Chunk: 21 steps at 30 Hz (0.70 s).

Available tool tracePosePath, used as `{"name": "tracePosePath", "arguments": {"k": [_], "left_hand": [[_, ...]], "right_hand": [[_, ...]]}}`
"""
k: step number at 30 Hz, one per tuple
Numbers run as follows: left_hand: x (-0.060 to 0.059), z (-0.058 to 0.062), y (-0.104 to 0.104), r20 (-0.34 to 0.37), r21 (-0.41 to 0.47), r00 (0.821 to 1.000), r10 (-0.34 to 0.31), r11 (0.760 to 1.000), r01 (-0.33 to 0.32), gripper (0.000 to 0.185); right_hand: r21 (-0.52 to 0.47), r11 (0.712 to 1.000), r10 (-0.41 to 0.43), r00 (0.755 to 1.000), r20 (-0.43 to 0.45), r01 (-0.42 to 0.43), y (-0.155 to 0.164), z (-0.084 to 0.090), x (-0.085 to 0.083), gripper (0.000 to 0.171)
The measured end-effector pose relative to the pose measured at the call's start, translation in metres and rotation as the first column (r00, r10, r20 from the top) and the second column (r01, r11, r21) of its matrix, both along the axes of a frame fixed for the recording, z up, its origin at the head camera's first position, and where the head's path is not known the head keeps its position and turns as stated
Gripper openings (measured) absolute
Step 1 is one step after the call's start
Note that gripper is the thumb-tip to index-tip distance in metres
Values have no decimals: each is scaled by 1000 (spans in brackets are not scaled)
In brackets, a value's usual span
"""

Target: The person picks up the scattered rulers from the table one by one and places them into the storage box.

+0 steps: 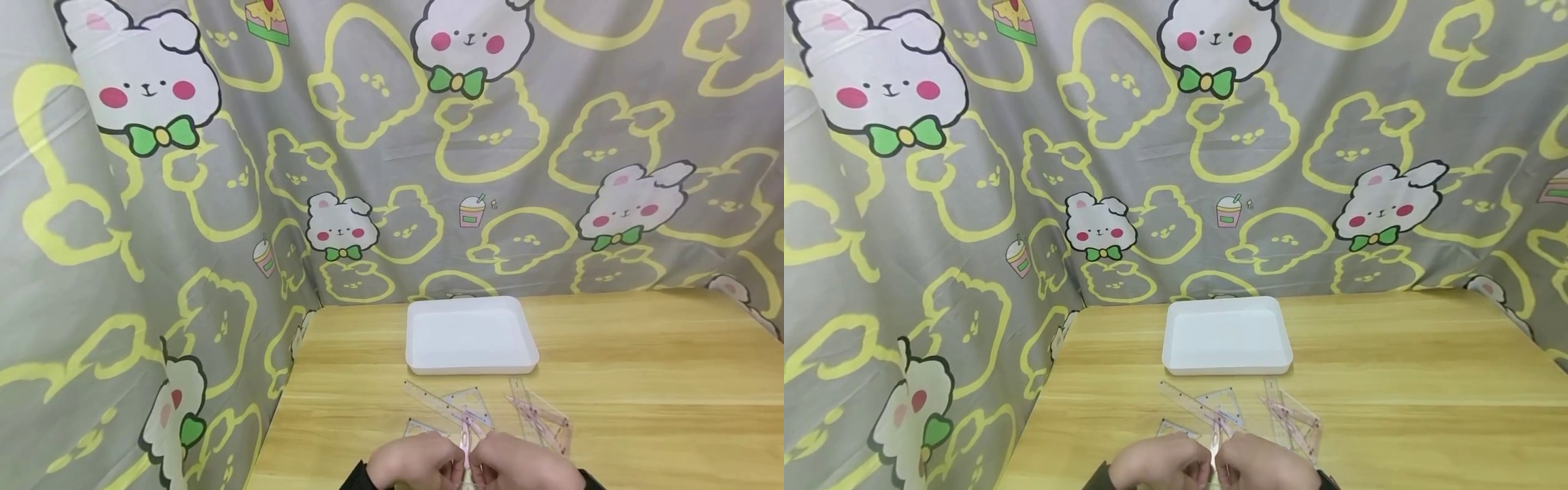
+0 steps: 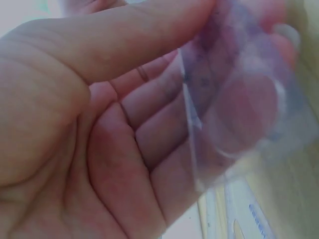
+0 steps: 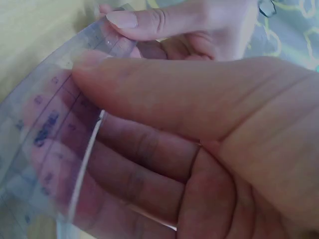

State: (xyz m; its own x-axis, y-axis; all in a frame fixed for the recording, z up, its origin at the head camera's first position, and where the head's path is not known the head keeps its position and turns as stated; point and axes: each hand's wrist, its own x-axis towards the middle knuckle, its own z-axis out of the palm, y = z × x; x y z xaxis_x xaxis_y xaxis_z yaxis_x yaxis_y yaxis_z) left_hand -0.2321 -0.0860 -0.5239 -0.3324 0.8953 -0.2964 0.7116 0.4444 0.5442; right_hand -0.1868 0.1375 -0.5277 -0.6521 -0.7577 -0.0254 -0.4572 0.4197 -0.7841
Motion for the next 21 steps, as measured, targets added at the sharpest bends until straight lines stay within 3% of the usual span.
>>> {"name": "tracePosePath", "arguments": {"k": [6, 9, 12, 15, 19, 21], "left_hand": [[-3, 8, -7, -17, 116, 999, 32, 993, -30, 9], [-3, 10, -12, -77, 210, 995, 67, 976, -50, 12], [-8, 11, -16, -109, 300, 985, 135, 949, -97, 17], [-16, 14, -18, -106, 361, 976, 192, 922, -142, 25], [-29, 17, -15, -17, 405, 972, 234, 890, -207, 27], [-35, 17, -15, 34, 419, 968, 249, 875, -240, 27]], "right_hand": [[-125, 992, 36, 996, 85, -25, 18, 3, -10, 16], [-162, 987, 4, 1000, 13, -1, 23, 1, -15, 12], [-217, 974, -80, 995, -66, 64, 27, -2, -20, 10], [-286, 952, -166, 967, -192, 107, 30, -5, -26, 13], [-337, 930, -271, 895, -354, 148, 34, -5, -33, 18], [-351, 920, -308, 874, -376, 173, 35, -4, -36, 19]]}}
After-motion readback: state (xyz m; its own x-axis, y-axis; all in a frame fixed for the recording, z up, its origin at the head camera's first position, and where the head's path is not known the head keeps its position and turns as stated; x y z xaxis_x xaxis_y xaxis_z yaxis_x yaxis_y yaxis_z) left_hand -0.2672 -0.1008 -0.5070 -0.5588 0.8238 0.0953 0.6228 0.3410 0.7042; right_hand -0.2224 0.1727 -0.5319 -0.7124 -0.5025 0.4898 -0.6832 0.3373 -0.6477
